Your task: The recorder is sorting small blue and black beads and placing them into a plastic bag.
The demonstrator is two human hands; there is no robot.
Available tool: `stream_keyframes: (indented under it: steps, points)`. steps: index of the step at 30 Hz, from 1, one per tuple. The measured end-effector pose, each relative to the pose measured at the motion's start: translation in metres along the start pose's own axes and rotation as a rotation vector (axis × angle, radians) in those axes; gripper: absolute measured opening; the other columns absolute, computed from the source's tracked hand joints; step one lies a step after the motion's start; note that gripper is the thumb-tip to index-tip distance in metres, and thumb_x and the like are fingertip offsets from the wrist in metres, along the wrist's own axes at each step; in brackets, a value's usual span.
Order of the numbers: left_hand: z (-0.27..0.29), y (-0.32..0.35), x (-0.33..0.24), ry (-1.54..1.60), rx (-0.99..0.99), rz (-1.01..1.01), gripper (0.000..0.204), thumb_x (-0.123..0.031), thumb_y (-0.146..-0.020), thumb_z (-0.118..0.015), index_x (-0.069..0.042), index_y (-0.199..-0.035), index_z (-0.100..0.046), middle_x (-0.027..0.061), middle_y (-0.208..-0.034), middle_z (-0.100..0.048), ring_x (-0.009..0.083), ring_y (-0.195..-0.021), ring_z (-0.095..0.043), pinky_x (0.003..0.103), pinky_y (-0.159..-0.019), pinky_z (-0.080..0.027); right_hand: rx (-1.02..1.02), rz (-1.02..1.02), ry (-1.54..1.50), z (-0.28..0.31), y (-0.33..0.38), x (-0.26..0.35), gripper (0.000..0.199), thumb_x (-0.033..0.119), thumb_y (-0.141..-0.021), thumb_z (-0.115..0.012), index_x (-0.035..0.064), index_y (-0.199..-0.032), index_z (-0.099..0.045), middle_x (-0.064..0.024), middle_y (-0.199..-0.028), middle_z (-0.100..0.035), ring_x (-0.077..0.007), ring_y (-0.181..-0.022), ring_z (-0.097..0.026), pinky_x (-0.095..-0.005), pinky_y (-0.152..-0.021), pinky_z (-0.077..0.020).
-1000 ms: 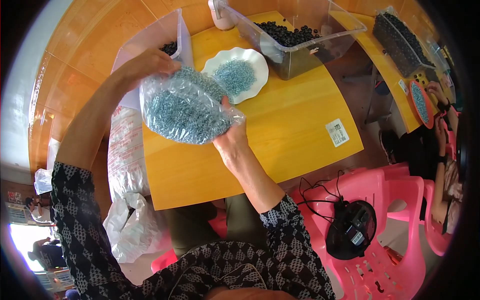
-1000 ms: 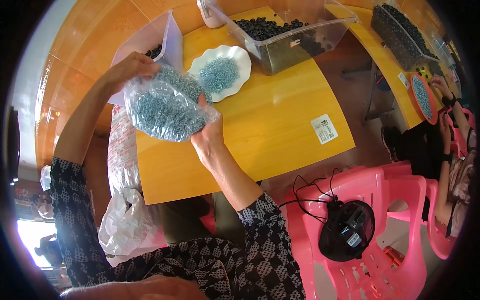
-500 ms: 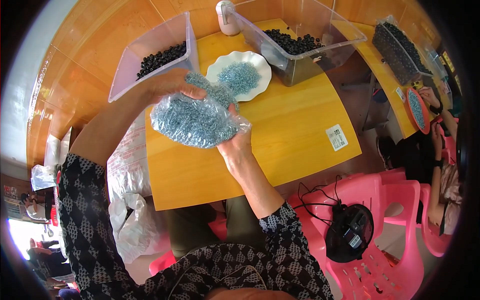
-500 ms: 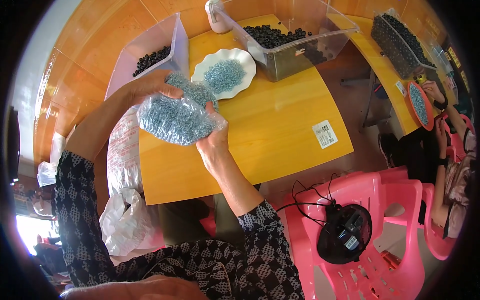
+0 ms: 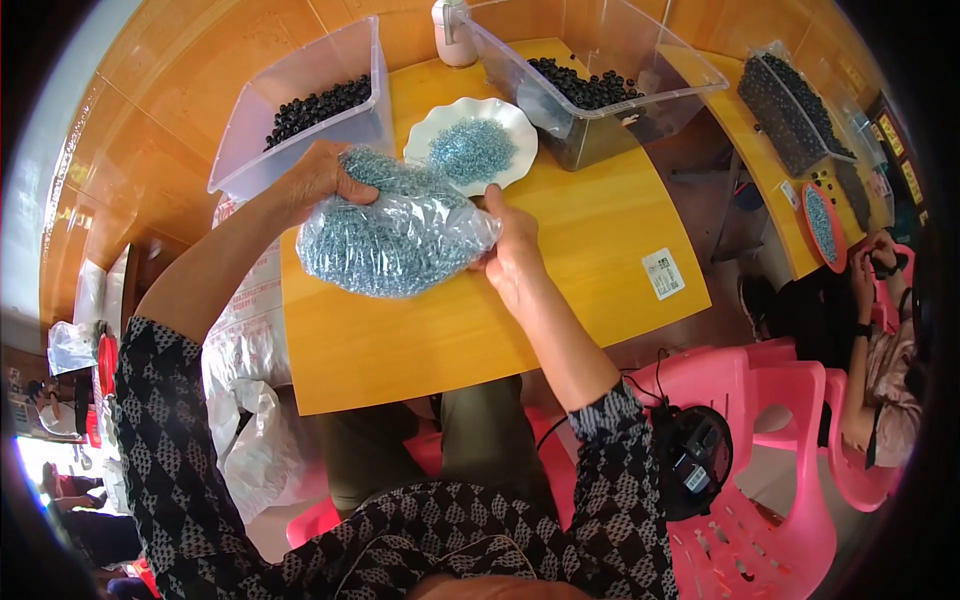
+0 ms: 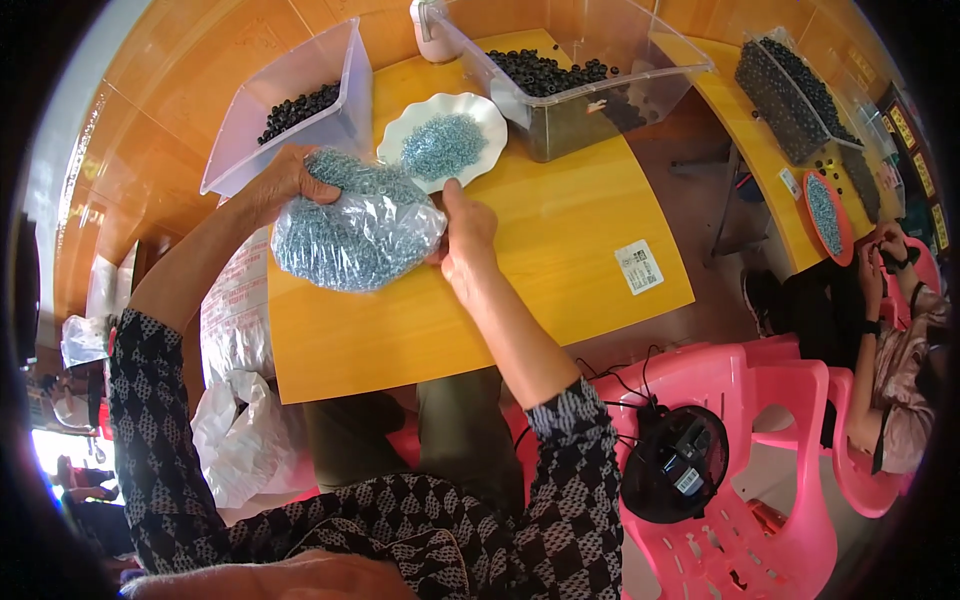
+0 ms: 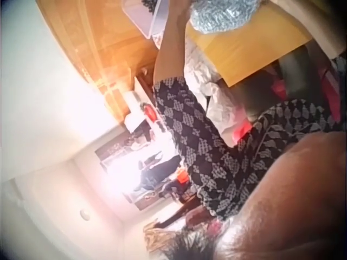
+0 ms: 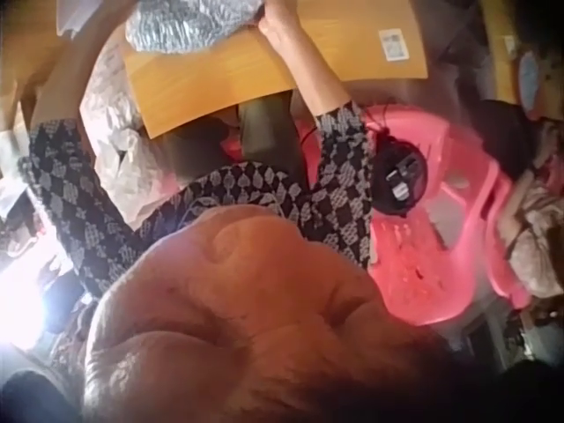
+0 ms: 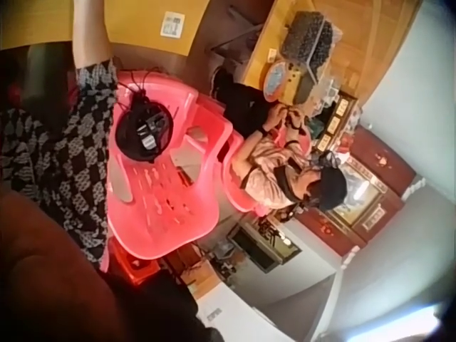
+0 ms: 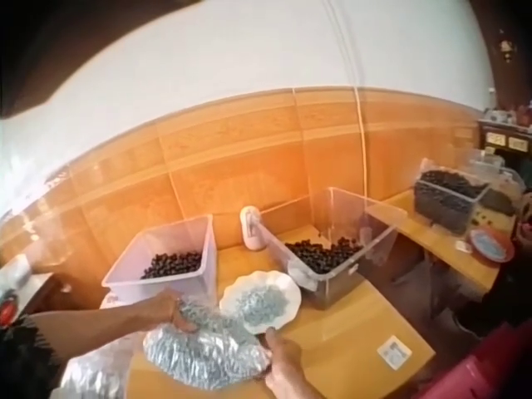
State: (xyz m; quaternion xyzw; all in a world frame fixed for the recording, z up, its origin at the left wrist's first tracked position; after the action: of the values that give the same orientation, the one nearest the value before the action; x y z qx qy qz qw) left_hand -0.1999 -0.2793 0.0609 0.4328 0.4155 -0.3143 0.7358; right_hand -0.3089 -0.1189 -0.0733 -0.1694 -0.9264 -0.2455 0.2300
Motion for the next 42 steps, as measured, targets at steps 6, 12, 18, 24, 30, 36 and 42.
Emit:
stream_keyframes:
  steps: [6, 12, 18, 24, 30, 36, 42]
  points:
    - [0.0, 0.004, 0.005, 0.02, -0.024, 0.004, 0.042, 0.004, -0.063, -0.073, 0.005, -0.104, -0.06, 0.0097, -0.087, -0.064, 0.0181, -0.076, -0.063, 0.029, -0.072, -0.052, -0.223, 0.208, 0.064, 0.003, -0.041, 0.009, 0.019, 0.011, -0.083, -0.055, -0.008, -0.089, -0.053, -0.0128, -0.079, -0.057, -0.0238, -0.061, -0.059, -0.0387, -0.048, -0.0484]
    - [0.011, 0.024, 0.013, 0.071, -0.033, 0.025, 0.043, 0.005, -0.063, -0.072, 0.006, -0.104, -0.06, 0.0113, -0.087, -0.065, 0.0197, -0.076, -0.064, 0.029, -0.071, -0.052, -0.076, 0.091, -0.021, -0.013, -0.021, -0.005, 0.017, -0.004, -0.073, -0.055, -0.0092, -0.089, -0.053, -0.0126, -0.079, -0.057, -0.0234, -0.062, -0.06, -0.0362, -0.052, -0.0501]
    - [0.011, 0.037, 0.014, 0.097, -0.018, 0.091, 0.041, 0.006, -0.062, -0.071, 0.008, -0.102, -0.061, 0.0136, -0.088, -0.065, 0.0224, -0.076, -0.064, 0.031, -0.071, -0.053, -0.131, 0.067, 0.094, -0.015, -0.004, -0.037, 0.013, 0.001, -0.081, -0.051, -0.0068, -0.092, -0.054, -0.0103, -0.084, -0.057, -0.0216, -0.066, -0.061, -0.0348, -0.052, -0.0514]
    - [0.025, 0.045, 0.018, 0.066, -0.097, 0.152, 0.039, 0.009, -0.063, -0.069, 0.009, -0.101, -0.061, 0.0151, -0.088, -0.065, 0.0244, -0.077, -0.065, 0.033, -0.071, -0.054, 0.342, -0.162, 0.043, -0.034, 0.052, -0.043, 0.045, 0.039, -0.09, -0.052, 0.0013, -0.114, -0.051, -0.0063, -0.097, -0.06, -0.0169, -0.08, -0.061, -0.0296, -0.066, -0.0509]
    - [0.011, 0.036, -0.009, -0.005, -0.049, 0.119, 0.032, 0.01, -0.065, -0.069, 0.011, -0.096, -0.062, 0.0174, -0.084, -0.065, 0.0269, -0.075, -0.064, 0.038, -0.067, -0.053, 0.275, 0.022, 0.051, -0.06, 0.066, -0.038, 0.047, 0.02, -0.079, -0.068, -0.0029, -0.115, -0.049, -0.0084, -0.102, -0.059, -0.0167, -0.091, -0.059, -0.0319, -0.08, -0.0483]
    - [0.018, 0.019, -0.031, -0.156, -0.031, 0.092, 0.028, 0.0, -0.064, -0.076, 0.01, -0.088, -0.065, 0.0153, -0.074, -0.064, 0.0229, -0.07, -0.063, 0.033, -0.063, -0.051, 0.161, -0.013, -0.146, -0.063, 0.044, -0.044, 0.037, 0.014, -0.083, -0.061, -0.0025, -0.114, -0.05, -0.0102, -0.109, -0.058, -0.02, -0.099, -0.057, -0.0356, -0.086, -0.0474]
    - [0.026, 0.004, -0.029, -0.303, -0.057, -0.159, 0.024, -0.01, -0.065, -0.077, 0.008, -0.076, -0.065, 0.0062, -0.063, -0.06, 0.0114, -0.054, -0.053, 0.029, -0.052, -0.043, 0.159, -0.018, -0.428, -0.057, 0.032, -0.051, 0.035, 0.026, -0.093, -0.047, 0.0003, -0.118, -0.045, -0.0104, -0.112, -0.055, -0.0217, -0.102, -0.055, -0.0389, -0.088, -0.0464]
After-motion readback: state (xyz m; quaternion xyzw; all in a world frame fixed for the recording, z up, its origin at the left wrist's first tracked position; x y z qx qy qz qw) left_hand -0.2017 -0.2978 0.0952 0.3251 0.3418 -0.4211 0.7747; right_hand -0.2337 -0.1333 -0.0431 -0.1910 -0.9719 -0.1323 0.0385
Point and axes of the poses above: each hand's wrist, its own y-axis away from the middle knuckle, its own z-axis out of the back of the hand, x = y × z, the point moved 3 cm from there along -y, towards the middle knuckle
